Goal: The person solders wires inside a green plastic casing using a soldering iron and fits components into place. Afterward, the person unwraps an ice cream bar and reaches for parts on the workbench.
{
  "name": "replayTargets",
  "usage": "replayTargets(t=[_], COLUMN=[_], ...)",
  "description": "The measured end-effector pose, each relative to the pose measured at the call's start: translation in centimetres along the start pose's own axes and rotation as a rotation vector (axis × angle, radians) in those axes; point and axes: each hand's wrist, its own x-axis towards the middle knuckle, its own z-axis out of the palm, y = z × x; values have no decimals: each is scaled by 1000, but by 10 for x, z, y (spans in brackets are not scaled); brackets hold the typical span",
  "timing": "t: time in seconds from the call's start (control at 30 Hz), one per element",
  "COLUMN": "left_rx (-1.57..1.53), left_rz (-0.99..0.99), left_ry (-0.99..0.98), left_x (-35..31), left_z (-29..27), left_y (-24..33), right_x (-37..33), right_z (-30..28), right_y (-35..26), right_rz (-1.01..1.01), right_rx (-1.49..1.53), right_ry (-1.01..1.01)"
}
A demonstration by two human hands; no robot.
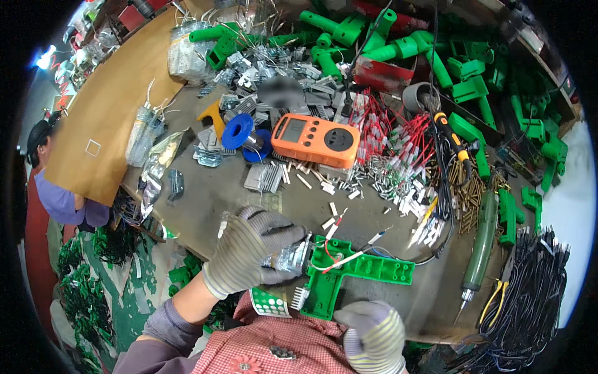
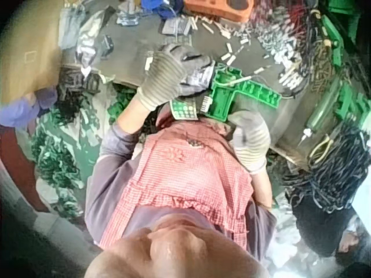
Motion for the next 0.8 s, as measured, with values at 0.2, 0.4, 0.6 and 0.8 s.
replayTargets(t=[0.2, 0.4, 0.6, 0.8], left_rx=[-249, -82, 399, 442], left_rz=[-62, -402, -520, -158], left_ry=[206, 587, 418, 728], left_x=[-1, 54, 128, 111], left_z=[-22, -60, -84, -119], left_y=[-9, -94, -160, -178], right_x=[1, 4, 8, 5], right_z=[14, 15, 7, 1], right_y=[21, 24, 23, 18], right_rz=[249, 85, -4, -20], right_rx=[211, 100, 121, 138], right_ry=[448, 333, 271, 253])
